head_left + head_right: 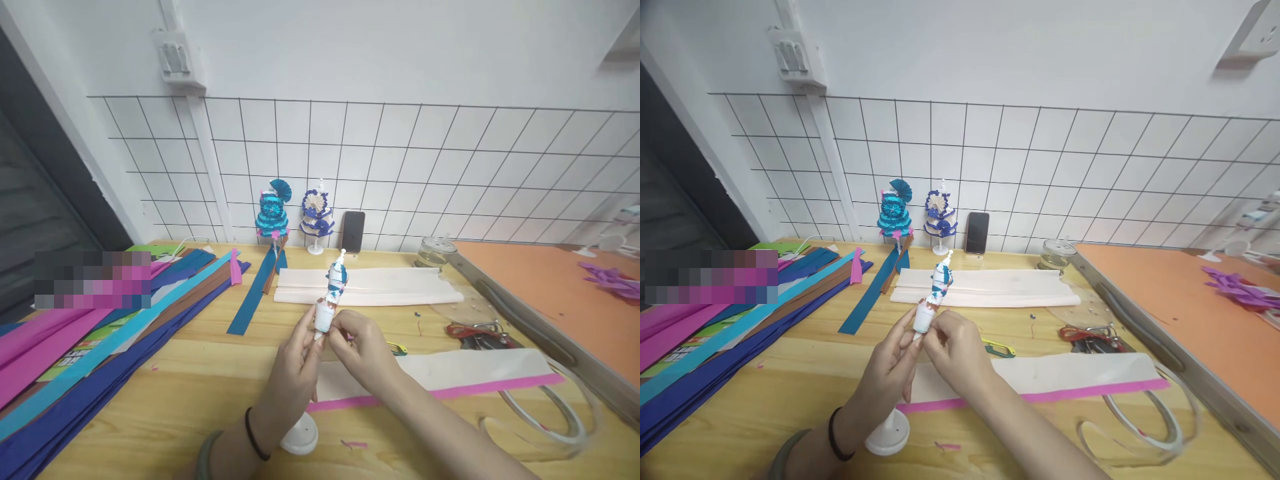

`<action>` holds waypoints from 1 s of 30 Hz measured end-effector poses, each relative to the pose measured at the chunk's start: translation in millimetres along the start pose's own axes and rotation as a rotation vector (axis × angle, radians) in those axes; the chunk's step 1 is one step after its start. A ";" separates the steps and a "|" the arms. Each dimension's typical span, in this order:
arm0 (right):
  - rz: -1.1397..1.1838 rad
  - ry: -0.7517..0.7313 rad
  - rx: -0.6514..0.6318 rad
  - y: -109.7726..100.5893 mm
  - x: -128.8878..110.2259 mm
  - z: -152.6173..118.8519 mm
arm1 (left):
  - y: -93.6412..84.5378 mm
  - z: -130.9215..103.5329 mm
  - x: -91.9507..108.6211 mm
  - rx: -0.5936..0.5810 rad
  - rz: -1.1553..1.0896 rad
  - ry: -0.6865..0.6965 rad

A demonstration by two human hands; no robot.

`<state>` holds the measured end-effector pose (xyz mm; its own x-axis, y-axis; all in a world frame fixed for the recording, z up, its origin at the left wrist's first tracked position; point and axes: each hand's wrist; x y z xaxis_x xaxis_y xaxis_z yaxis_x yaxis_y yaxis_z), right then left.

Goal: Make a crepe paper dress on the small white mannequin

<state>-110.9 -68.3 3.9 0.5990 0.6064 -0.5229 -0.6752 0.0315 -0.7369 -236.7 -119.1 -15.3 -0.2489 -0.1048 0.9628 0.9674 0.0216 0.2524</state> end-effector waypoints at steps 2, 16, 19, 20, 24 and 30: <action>0.120 0.072 -0.013 0.8 0.5 0.3 | 0.3 0.6 -1.8 -0.009 -0.004 -0.006; 0.207 -0.074 -0.107 -4.4 9.5 2.3 | -0.4 7.2 0.0 -0.001 -0.167 -0.073; 0.099 -0.115 -0.102 -5.4 8.5 2.3 | 0.3 5.6 -2.2 -0.010 -0.132 -0.053; 0.031 -0.121 -0.088 -5.2 7.8 2.2 | 0.9 4.7 -2.9 -0.012 -0.112 -0.045; -0.251 -0.207 -0.020 -3.1 4.8 1.8 | 3.7 1.4 -5.9 0.001 -0.027 -0.019; -0.468 -0.358 0.075 -2.9 5.5 0.9 | 4.9 -0.6 -6.2 -0.010 -0.009 -0.021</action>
<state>-106.1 -64.3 3.6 0.6668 0.7443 0.0368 -0.4110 0.4085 -0.8150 -230.4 -119.0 -20.1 -0.2586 -0.0841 0.9623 0.9655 0.0103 0.2603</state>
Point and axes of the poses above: each hand's wrist, its own z-axis towards the middle knuckle, its own y-axis out of the palm, x = y × z, and after that the axes turned 9 degrees about -z, right-handed
